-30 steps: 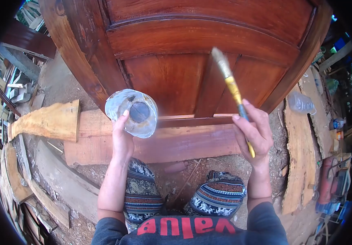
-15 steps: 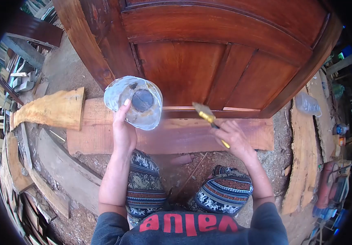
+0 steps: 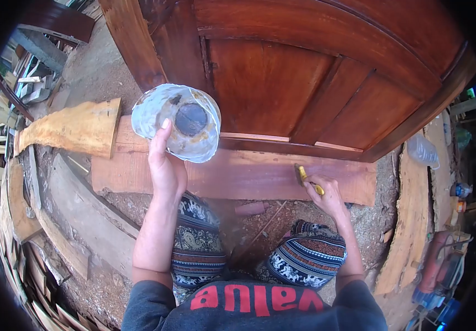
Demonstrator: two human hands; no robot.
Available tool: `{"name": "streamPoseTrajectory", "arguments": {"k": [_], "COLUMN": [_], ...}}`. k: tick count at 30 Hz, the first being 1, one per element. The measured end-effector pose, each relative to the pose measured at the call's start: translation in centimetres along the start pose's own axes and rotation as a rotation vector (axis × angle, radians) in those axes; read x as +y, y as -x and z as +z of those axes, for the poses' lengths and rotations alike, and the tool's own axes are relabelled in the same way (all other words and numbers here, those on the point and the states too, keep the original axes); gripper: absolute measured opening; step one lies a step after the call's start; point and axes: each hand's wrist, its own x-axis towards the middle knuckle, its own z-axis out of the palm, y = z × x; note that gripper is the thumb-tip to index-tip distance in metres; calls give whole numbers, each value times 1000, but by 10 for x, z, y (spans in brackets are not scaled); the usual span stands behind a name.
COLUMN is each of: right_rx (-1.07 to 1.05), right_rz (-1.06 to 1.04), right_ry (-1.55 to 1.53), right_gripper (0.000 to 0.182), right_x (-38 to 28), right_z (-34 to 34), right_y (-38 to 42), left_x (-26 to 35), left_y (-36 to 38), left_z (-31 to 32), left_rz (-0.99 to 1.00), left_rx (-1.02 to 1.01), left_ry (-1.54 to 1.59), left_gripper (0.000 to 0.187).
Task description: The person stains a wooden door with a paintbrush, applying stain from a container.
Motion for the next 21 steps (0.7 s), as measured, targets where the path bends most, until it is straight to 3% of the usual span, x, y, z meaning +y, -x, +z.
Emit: {"name": "streamPoseTrajectory", "arguments": {"k": [2,4,10,16,19,21], "right_rx": [-81,-75,-139,126,86,-165], "right_rz": [-142,-433,-623,-331,-153,-109], "right_ry": [-158,-234,-377,0,230,271], "right_gripper": [12,13,19,13,13,14], "right_x": [-15,-26,-54,12,23,20], "right_z": [20,49,100,18,-13,-19], "right_y": [-23,-54,-103,-18,9,1], "left_x": [-2,-2,5,16,21,21], "left_y": [-2,-2,3,4,2,-1], "left_z": [1,0,4,-9,-13,-11], "left_rz": [2,-12,-60,21,48,53], "left_rx": [-17,-11,47,33,66,66], "left_ry": [5,11,26,67,119,145], "left_gripper": [58,58,58,56,55,56]}}
